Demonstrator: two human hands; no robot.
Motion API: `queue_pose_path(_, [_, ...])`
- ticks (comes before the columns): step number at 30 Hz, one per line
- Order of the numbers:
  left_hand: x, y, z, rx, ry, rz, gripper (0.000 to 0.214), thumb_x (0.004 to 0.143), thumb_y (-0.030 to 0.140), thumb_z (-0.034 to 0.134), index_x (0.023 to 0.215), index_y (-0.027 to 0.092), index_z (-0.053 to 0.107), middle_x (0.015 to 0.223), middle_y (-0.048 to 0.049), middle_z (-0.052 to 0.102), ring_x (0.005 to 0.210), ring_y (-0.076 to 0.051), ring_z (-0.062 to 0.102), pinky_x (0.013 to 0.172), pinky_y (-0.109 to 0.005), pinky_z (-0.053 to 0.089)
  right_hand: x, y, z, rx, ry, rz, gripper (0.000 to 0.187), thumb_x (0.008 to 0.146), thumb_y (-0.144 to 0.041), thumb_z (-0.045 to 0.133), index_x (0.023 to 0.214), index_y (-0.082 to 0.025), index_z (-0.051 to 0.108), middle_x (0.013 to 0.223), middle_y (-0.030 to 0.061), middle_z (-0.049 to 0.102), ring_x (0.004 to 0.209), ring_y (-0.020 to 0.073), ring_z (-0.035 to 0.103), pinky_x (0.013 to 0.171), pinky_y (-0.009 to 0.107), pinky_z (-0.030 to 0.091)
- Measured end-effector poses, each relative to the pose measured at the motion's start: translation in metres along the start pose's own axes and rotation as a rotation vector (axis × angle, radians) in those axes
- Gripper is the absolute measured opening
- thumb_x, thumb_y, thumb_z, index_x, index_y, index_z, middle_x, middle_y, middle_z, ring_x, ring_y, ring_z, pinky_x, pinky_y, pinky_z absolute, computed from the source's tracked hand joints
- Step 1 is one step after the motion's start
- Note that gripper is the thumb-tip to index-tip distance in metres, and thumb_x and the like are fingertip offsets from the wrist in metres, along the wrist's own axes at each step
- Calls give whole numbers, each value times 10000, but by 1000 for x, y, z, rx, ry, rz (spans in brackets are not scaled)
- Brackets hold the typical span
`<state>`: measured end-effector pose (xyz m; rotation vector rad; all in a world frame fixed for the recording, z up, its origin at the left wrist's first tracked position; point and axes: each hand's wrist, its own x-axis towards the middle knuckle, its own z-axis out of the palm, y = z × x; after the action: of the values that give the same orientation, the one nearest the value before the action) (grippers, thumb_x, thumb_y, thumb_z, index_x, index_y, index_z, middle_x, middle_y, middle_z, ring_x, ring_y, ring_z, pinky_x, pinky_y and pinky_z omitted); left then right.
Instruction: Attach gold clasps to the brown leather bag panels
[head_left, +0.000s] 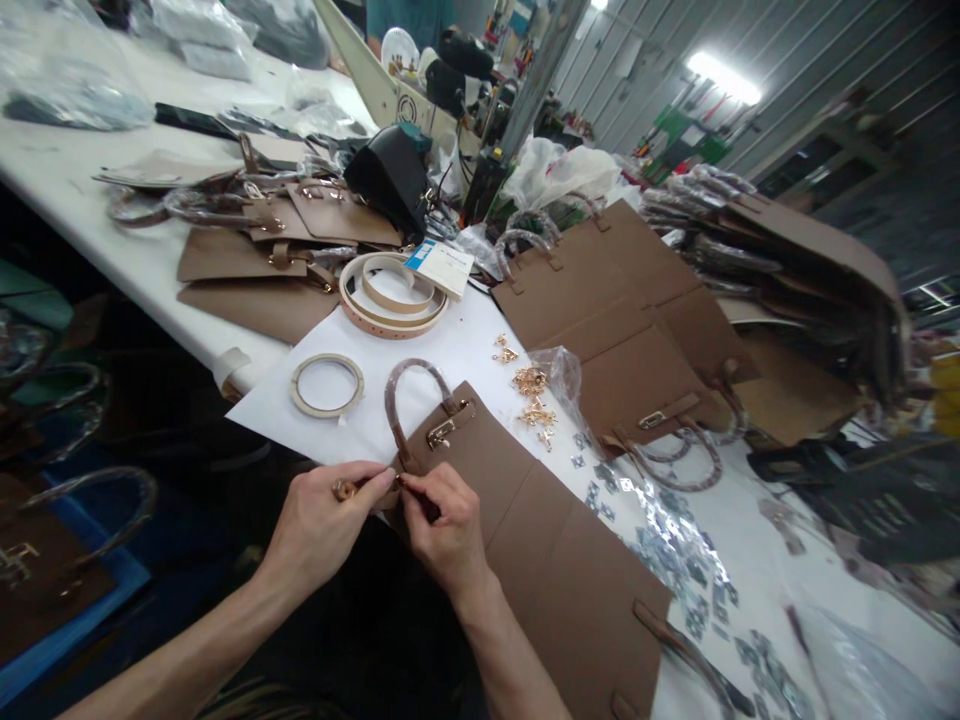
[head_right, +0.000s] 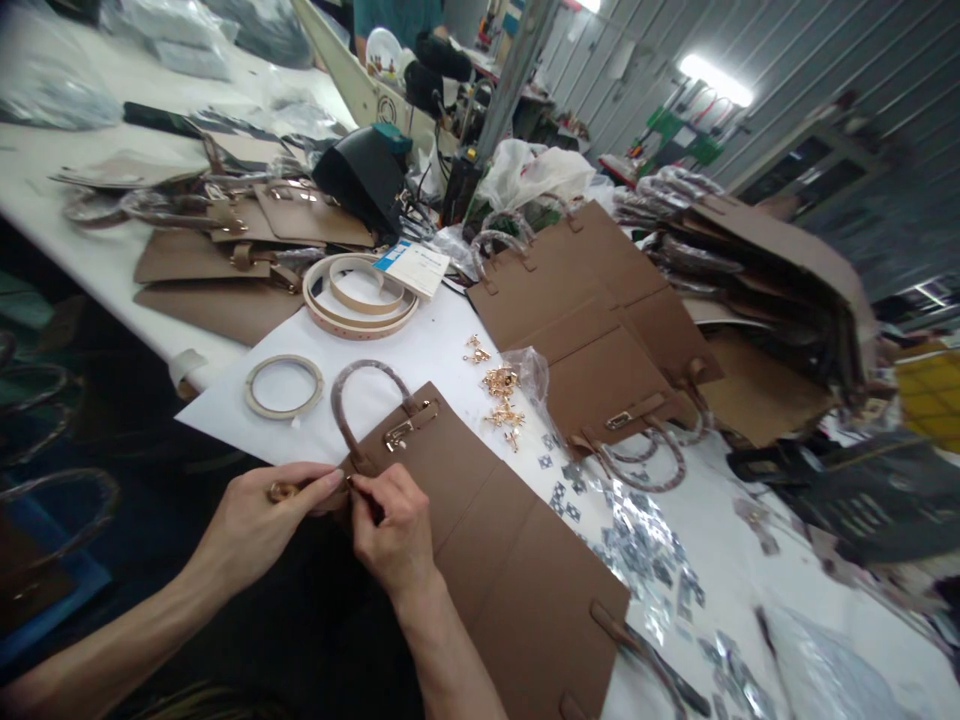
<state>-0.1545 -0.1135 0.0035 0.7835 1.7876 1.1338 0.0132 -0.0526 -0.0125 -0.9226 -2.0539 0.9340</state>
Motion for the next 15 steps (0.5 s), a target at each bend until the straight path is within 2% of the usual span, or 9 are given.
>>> queue_pose_path(3, [-1, 5, 1, 43, 13, 37, 304, 790, 505, 777, 869, 220, 847, 875, -58, 822, 803, -263, 747, 734, -299, 578, 1, -1, 2, -18, -16, 12, 222, 978, -165, 590, 1086, -198, 781, 871, 69, 655, 802, 179, 636, 726, 307, 533])
queue_pose_path(6, [3, 7, 2, -117, -33, -46, 334, 746, 506, 803, 872, 199, 842, 858, -68, 815, 809, -261, 740, 720, -295, 584, 6, -4, -1, 23, -42, 38, 208, 979, -179, 599, 1082, -219, 776, 892, 58, 675, 837, 179, 644, 768, 309, 551])
queue_pose_path(8, [8, 8, 1, -251, -42, -135, 367, 687, 502, 843, 852, 175, 835, 813, -73, 803, 762, -234, 720, 661, -267, 571, 6, -10, -7, 68, -65, 66, 239, 962, -208, 640, 1173, -239, 748, 975, 53, 689, 852, 171, 653, 783, 301, 571])
queue_pose_path(9, [10, 8, 1, -310, -35, -182, 381, 650, 493, 868, 841, 165, 833, 805, -76, 800, 742, -218, 708, 636, -251, 562, 4, -13, -12, 75, -73, 79, 323, 942, -238, 678, 1264, -250, 710, 1062, 61, 688, 893, 176, 664, 809, 305, 587])
queue_pose_path(11, [14, 12, -1, -415, -13, -266, 401, 577, 452, 915, 829, 151, 830, 834, -87, 805, 742, -197, 700, 614, -226, 553, -7, -19, -26, 13, -93, 95, 666, 854, -342, 797, 1470, -264, 559, 1306, 103, 628, 1093, 230, 665, 948, 357, 598])
queue_pose_path(13, [17, 16, -3, -507, -5, -329, 406, 523, 390, 949, 825, 148, 830, 885, -98, 810, 771, -193, 707, 609, -212, 558, -30, -19, -44, -162, -140, 96, 1073, 696, -446, 917, 1605, -270, 375, 1533, 144, 491, 1372, 346, 532, 1139, 468, 513])
queue_pose_path(15, [19, 21, -5, -573, -5, -367, 406, 490, 329, 967, 827, 149, 831, 920, -100, 813, 779, -189, 714, 595, -202, 563, -62, -11, -62, -395, -176, 93, 1292, 600, -454, 956, 1662, -277, 243, 1647, 159, 379, 1495, 444, 386, 1204, 581, 432])
